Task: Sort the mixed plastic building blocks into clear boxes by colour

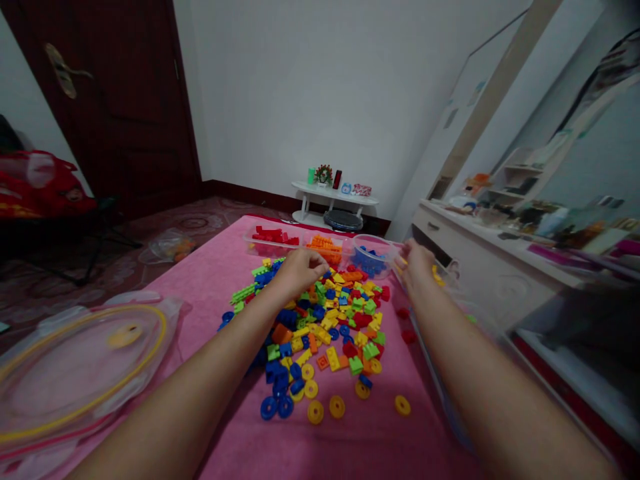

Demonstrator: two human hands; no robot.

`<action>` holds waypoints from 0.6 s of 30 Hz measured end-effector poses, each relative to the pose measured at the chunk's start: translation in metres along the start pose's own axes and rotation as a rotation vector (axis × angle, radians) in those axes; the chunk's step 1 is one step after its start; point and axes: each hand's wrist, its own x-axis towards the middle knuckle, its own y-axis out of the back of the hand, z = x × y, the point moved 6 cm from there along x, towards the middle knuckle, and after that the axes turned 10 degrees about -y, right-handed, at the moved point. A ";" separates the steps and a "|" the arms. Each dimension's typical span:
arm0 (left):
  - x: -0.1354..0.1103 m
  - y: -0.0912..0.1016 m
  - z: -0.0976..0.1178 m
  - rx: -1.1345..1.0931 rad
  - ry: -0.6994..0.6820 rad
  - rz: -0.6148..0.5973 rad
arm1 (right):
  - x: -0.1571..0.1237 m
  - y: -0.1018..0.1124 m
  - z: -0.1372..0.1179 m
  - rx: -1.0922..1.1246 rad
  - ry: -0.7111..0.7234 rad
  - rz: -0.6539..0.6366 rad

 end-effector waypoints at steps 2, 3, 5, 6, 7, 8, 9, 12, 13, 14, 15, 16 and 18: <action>0.001 0.003 -0.009 0.035 0.017 -0.010 | -0.020 -0.024 0.015 -0.078 0.023 -0.138; 0.001 0.006 -0.014 0.058 0.027 -0.001 | -0.031 -0.033 0.021 -0.136 0.060 -0.196; 0.002 0.015 -0.024 0.105 0.048 0.027 | -0.050 -0.047 0.033 -0.247 0.140 -0.316; 0.002 0.019 -0.030 0.127 0.059 0.039 | -0.057 -0.051 0.039 -0.303 0.179 -0.360; 0.002 0.023 -0.035 0.147 0.069 0.050 | -0.063 -0.052 0.044 -0.357 0.213 -0.391; 0.002 0.027 -0.040 0.163 0.079 0.058 | -0.066 -0.053 0.050 -0.409 0.242 -0.413; 0.001 0.030 -0.045 0.173 0.090 0.062 | -0.068 -0.052 0.055 -0.457 0.266 -0.425; -0.001 0.035 -0.056 0.164 0.122 0.044 | -0.069 -0.049 0.067 -0.584 0.322 -0.439; -0.001 0.035 -0.058 0.155 0.134 0.026 | -0.069 -0.048 0.068 -0.620 0.337 -0.439; -0.002 0.035 -0.060 0.148 0.145 0.003 | -0.069 -0.047 0.069 -0.652 0.352 -0.435; -0.003 0.035 -0.060 0.144 0.154 -0.024 | -0.069 -0.046 0.069 -0.676 0.363 -0.430; -0.004 0.036 -0.059 0.144 0.160 -0.053 | -0.070 -0.045 0.068 -0.704 0.376 -0.421; -0.005 0.036 -0.056 0.164 0.169 -0.121 | -0.071 -0.044 0.064 -0.787 0.402 -0.397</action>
